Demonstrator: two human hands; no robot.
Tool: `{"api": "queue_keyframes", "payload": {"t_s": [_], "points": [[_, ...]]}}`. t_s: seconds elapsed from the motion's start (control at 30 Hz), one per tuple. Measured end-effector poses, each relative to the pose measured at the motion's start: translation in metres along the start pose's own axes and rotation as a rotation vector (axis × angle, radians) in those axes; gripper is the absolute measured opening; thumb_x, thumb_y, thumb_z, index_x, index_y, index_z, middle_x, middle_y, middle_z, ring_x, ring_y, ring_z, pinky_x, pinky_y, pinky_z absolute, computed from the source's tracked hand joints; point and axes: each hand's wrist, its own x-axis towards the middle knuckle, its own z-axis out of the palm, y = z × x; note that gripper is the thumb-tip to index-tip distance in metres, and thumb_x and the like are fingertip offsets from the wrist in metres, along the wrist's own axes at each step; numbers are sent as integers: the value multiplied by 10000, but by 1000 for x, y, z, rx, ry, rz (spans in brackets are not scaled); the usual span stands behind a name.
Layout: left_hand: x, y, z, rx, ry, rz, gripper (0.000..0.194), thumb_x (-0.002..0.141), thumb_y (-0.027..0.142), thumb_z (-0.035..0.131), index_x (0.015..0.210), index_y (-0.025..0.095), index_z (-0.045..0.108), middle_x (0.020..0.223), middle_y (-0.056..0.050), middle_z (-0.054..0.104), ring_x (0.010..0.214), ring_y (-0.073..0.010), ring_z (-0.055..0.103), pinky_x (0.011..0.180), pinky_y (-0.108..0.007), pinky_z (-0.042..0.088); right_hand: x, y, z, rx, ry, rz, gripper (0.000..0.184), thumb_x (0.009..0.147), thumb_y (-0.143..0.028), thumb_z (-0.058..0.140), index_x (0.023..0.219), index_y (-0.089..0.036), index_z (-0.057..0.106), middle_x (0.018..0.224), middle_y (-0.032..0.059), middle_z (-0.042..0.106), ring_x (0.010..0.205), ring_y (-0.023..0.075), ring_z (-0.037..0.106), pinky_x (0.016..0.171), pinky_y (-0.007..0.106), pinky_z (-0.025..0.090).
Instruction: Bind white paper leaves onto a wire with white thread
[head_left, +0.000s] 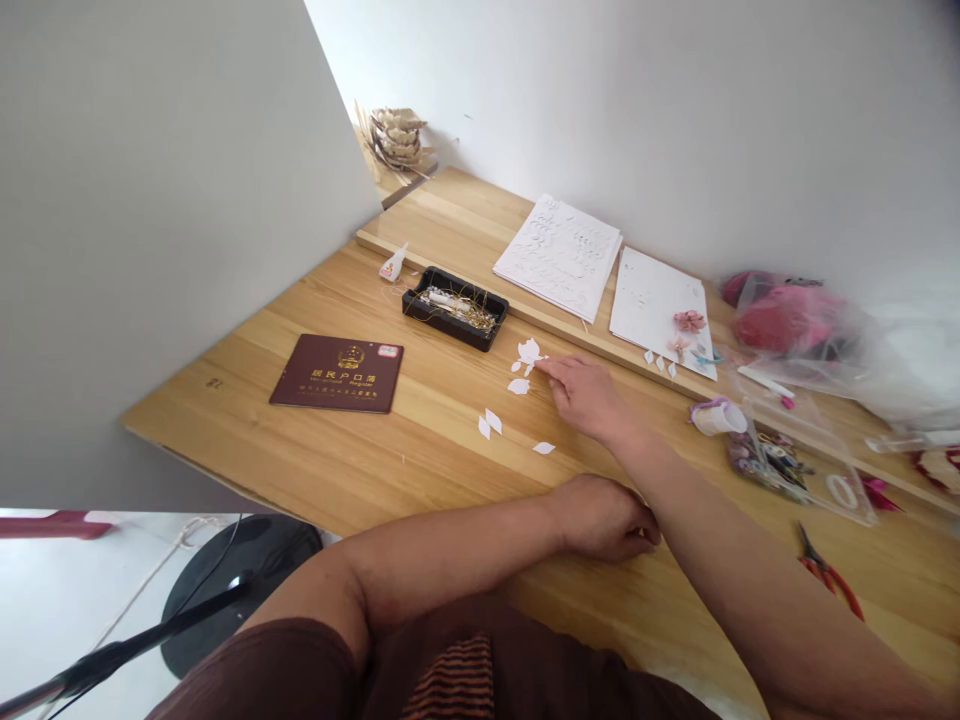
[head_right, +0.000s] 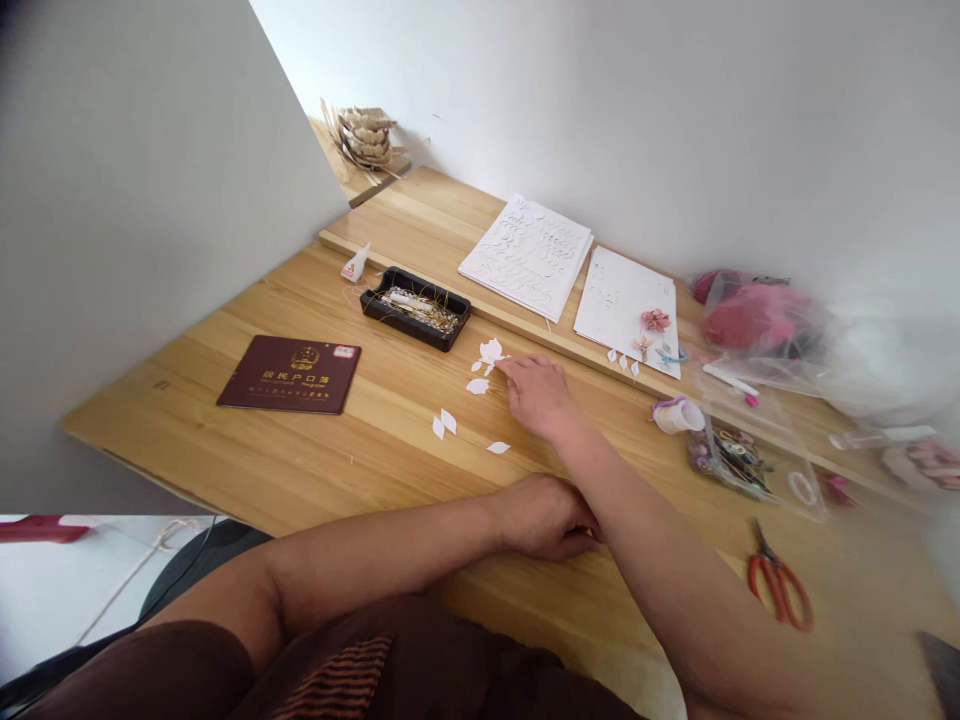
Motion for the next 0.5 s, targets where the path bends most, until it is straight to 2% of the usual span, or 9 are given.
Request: {"api": "queue_keyframes", "payload": {"t_s": [0.1,0.23,0.37,0.5], "points": [[1,-1,1,5,-23,-16,315,1007,335,540,1208,228,757,1216,-33,789,1100,-238,734,795,-328,522,-6,1,-3,9,15,-20,469,998,-150,440,1407,-182,668,1407,105,712,1288,295,618,1089,489,450],[1,-1,1,-3,-2,-5,266,997,325,567,1145,230,767,1184,-29,797,1094,-243,734,804,-322,534,-17,-4,-5,22,-22,-51,425,982,-135,460,1274,-237,752,1318,67,758,1237,283,637,1084,481,453],[2,-1,-1,-7,-4,6,247,989,284,563,1112,210,764,1243,-36,779,1125,-254,720,862,-328,546,-15,-12,-6,-19,-47,-35,466,969,-106,462,1328,-231,732,1393,84,717,1290,317,602,1095,513,441],[2,-2,2,-18,4,45,268,1006,264,535,1139,164,745,1327,-79,738,1193,-262,679,998,-358,527,-15,-22,-10,4,16,-80,453,982,-127,461,1345,-199,723,1408,112,700,1270,318,603,1089,508,443]]}}
